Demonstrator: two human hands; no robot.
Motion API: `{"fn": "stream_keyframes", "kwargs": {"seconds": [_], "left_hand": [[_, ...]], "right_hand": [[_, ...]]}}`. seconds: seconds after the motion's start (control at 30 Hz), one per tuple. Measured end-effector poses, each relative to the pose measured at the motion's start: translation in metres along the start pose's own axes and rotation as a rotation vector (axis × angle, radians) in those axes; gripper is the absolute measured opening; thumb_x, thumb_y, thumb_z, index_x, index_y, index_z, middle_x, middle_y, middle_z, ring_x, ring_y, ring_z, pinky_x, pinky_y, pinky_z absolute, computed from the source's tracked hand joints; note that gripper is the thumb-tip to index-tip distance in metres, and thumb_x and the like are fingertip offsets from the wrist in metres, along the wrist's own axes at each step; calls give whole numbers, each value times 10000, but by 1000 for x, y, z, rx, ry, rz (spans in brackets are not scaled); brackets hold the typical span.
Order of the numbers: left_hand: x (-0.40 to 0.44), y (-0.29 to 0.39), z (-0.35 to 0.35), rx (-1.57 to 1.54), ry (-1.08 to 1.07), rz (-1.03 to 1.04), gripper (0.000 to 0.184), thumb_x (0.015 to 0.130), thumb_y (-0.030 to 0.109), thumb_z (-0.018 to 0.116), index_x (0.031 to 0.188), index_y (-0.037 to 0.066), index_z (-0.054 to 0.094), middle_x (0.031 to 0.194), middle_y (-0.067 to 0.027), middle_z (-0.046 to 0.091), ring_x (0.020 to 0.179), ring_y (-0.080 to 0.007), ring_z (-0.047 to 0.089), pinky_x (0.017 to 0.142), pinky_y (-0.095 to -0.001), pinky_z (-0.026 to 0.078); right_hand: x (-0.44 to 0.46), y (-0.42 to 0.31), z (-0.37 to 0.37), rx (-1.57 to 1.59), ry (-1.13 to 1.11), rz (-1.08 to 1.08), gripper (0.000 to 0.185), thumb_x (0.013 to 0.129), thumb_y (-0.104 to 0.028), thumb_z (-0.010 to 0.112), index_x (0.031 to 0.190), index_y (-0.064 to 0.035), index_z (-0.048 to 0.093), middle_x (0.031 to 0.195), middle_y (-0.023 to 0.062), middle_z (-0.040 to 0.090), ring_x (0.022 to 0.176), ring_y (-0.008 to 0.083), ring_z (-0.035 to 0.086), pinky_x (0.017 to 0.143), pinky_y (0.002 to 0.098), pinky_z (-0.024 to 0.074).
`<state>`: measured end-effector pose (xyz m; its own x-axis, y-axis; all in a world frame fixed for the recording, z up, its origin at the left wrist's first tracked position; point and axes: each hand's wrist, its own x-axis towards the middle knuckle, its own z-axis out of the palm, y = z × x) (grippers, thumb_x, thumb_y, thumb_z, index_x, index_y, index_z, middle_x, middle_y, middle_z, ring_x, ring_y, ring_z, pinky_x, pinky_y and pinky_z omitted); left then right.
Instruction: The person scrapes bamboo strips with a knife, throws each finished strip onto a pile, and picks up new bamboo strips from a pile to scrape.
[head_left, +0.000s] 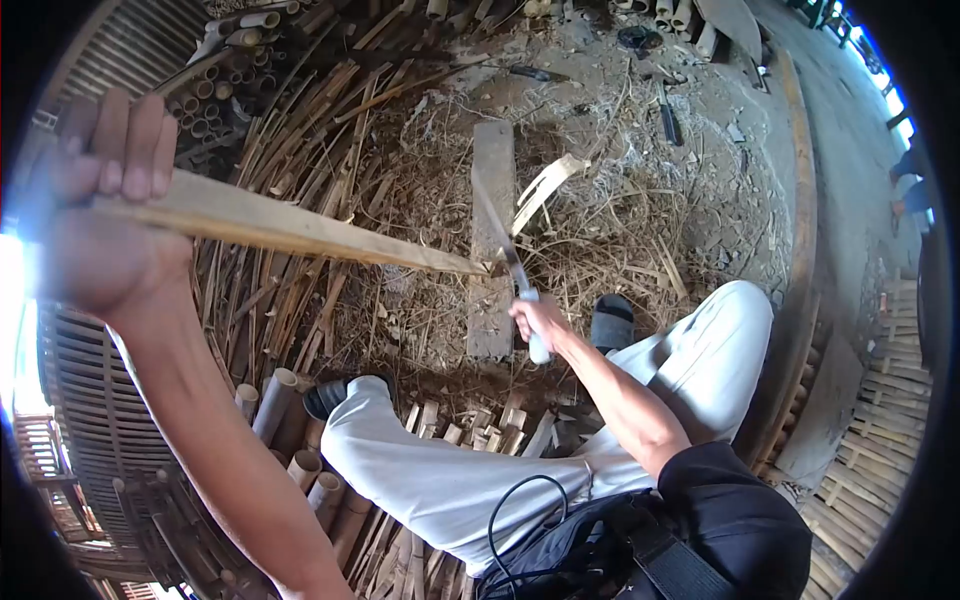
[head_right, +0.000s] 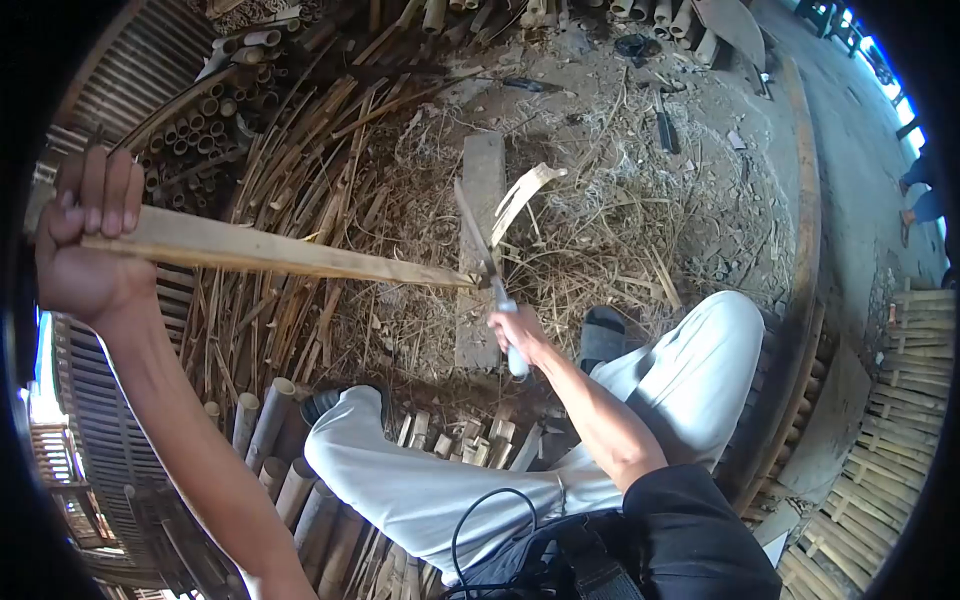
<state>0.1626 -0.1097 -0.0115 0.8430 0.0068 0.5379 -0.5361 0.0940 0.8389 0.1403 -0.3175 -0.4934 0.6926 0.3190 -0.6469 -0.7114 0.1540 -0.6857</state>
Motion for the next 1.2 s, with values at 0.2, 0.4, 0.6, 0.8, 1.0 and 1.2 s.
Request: {"fn": "stream_keyframes", "kwargs": {"seconds": [0.2,0.4,0.6,0.8,1.0,1.2], "left_hand": [[-13,7,-21,77,207,39,178,600,102,508,630,119,333,588,-21,335,529,-123,307,531,-236,331],[-2,-1,-64,37,-208,122,234,666,137,586,541,156,388,527,-7,339,466,-137,349,389,-266,317],[-39,20,-65,214,416,119,142,567,121,498,627,93,372,591,-34,364,517,-127,345,532,-247,343],[-68,27,-98,-23,206,69,164,553,93,484,679,93,379,604,-31,374,514,-118,328,516,-231,309],[-112,37,-115,-60,233,92,189,547,82,492,688,121,373,583,-10,354,508,-115,312,509,-230,295],[-145,46,-134,-56,238,78,247,537,88,505,762,88,402,663,-50,396,565,-149,362,553,-265,323]], "right_hand": [[-76,-175,65,-209,250,-482,100,817,-80,606,769,8,598,559,52,539,432,100,466,391,273,397],[-7,0,33,-530,380,-556,157,838,-204,658,774,-61,646,654,45,606,577,125,549,521,334,451],[20,152,-49,-1183,281,17,308,750,-235,569,896,7,693,877,226,687,917,372,661,800,433,523],[21,124,-68,-839,99,319,236,746,-196,616,686,27,667,654,139,661,551,234,644,572,357,526],[-3,58,-64,42,-284,511,241,813,-148,580,604,-117,463,480,-20,419,395,101,445,418,300,429],[-12,-57,16,628,-613,186,173,850,-127,581,693,-108,510,538,-20,493,428,92,469,424,278,442]]}}
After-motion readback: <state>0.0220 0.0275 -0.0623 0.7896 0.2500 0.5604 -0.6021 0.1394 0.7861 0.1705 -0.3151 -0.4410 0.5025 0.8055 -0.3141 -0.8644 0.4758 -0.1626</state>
